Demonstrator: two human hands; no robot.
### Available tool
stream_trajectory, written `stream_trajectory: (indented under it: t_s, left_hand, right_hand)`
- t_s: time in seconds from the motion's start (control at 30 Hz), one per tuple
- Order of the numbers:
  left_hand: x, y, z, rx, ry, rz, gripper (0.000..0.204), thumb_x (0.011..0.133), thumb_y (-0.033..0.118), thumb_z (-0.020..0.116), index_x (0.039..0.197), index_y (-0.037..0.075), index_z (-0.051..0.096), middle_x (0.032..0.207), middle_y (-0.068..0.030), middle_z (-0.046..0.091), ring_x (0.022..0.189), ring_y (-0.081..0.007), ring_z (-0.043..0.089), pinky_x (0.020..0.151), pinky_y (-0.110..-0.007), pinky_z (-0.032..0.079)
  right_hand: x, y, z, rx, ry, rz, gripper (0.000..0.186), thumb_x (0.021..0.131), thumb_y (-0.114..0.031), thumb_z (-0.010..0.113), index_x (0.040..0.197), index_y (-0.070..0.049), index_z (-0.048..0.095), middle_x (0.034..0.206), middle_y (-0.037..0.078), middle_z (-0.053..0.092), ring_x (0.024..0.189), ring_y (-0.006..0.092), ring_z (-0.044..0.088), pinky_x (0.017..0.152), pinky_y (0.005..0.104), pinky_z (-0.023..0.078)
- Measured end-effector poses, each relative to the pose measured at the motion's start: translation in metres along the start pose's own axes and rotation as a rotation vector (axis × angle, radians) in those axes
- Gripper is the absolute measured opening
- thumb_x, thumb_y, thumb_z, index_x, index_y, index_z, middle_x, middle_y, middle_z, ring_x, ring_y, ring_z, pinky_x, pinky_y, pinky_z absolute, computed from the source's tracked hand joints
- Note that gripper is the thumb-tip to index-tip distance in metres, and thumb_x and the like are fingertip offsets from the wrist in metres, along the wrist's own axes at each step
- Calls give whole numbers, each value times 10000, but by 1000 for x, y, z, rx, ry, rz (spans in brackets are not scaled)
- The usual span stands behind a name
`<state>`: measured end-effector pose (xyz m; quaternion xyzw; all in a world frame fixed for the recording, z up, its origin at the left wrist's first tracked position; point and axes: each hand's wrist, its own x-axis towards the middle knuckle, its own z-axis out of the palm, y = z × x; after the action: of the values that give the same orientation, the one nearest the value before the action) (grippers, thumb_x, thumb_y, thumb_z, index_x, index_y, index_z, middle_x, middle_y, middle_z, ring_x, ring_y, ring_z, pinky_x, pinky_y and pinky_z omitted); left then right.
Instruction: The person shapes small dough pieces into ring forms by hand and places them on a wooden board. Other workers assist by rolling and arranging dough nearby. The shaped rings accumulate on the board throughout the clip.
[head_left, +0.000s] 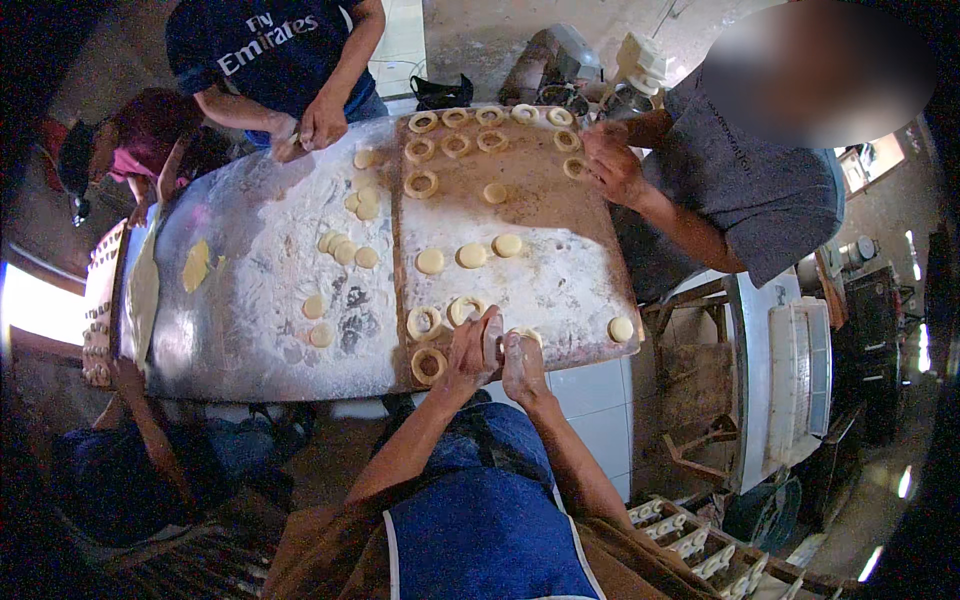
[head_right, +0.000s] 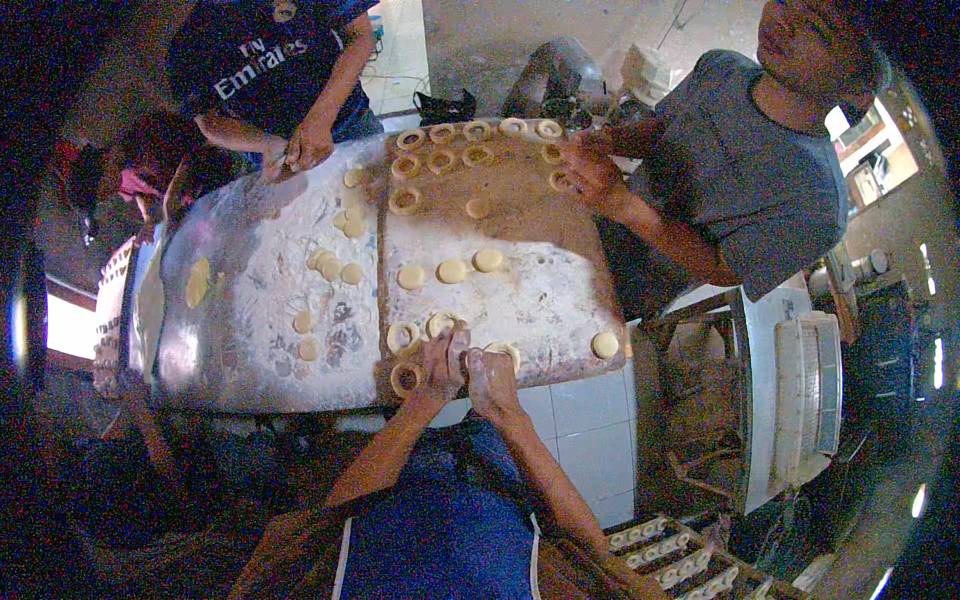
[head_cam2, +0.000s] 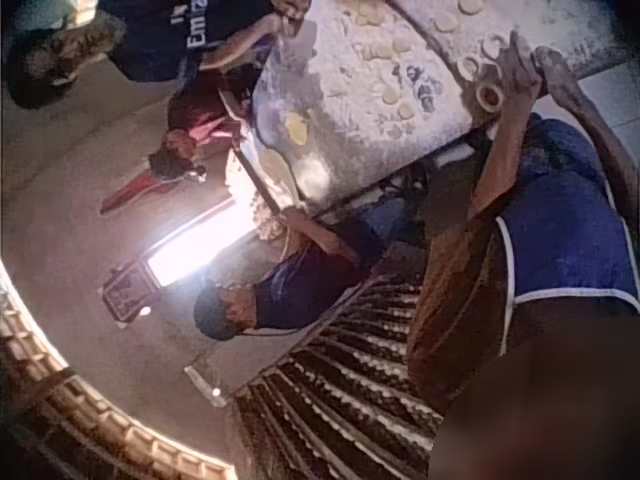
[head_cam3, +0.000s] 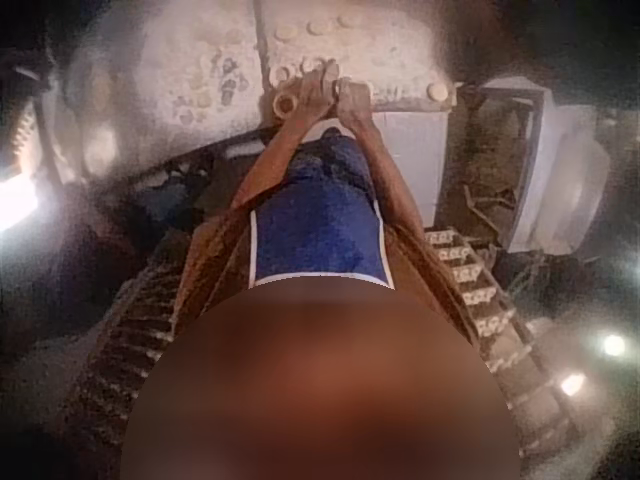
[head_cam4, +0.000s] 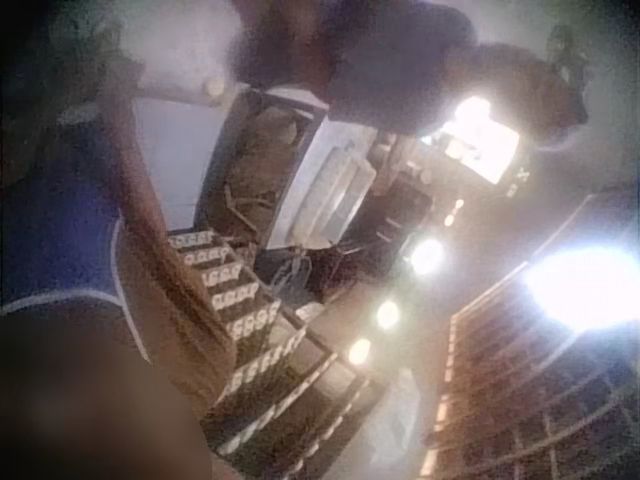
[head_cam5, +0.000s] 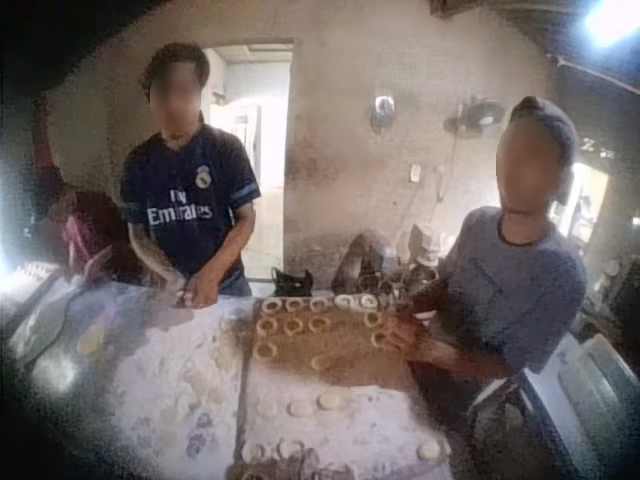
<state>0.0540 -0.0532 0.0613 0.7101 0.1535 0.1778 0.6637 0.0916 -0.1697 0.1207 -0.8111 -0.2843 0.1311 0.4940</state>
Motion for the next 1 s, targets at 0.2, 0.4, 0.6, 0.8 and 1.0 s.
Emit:
stream_trajectory:
  t_s: [0.2,0.4,0.6,0.8,1.0]
  left_hand:
    - [8,-11,30,-698,96,-385,339,968,306,355,744,69,450,670,10,423,614,-123,402,574,-323,368]
    - [35,11,12,-161,111,-211,379,983,361,377,880,29,527,797,-90,540,694,-201,501,634,-348,417]
    - [72,28,24,1243,108,20,335,863,279,545,1099,43,573,1097,-148,613,1092,-323,541,879,-580,380]
    - [71,50,-7,1091,-209,94,320,813,376,644,1037,147,661,1069,-72,633,1056,-296,549,860,-539,399]
    - [71,13,-9,808,-67,175,277,798,326,686,968,111,647,1031,-62,610,1059,-277,528,897,-565,364]
  right_hand:
    - [-1,23,-4,366,41,46,715,1011,-522,232,724,25,591,673,59,556,647,143,514,611,327,423]
    - [26,-1,-37,246,104,-4,320,929,-315,589,812,-17,606,717,49,574,700,152,514,668,330,453]
    - [36,9,-47,-430,153,216,547,775,-204,717,1216,19,482,969,232,633,882,358,625,800,427,509]
    - [-2,66,-90,-982,477,51,562,765,-183,665,1254,34,494,1189,311,532,1072,446,537,936,508,435]
    - [4,97,-132,-882,208,385,380,789,-61,625,1153,23,555,1111,269,540,1015,434,540,860,491,456]
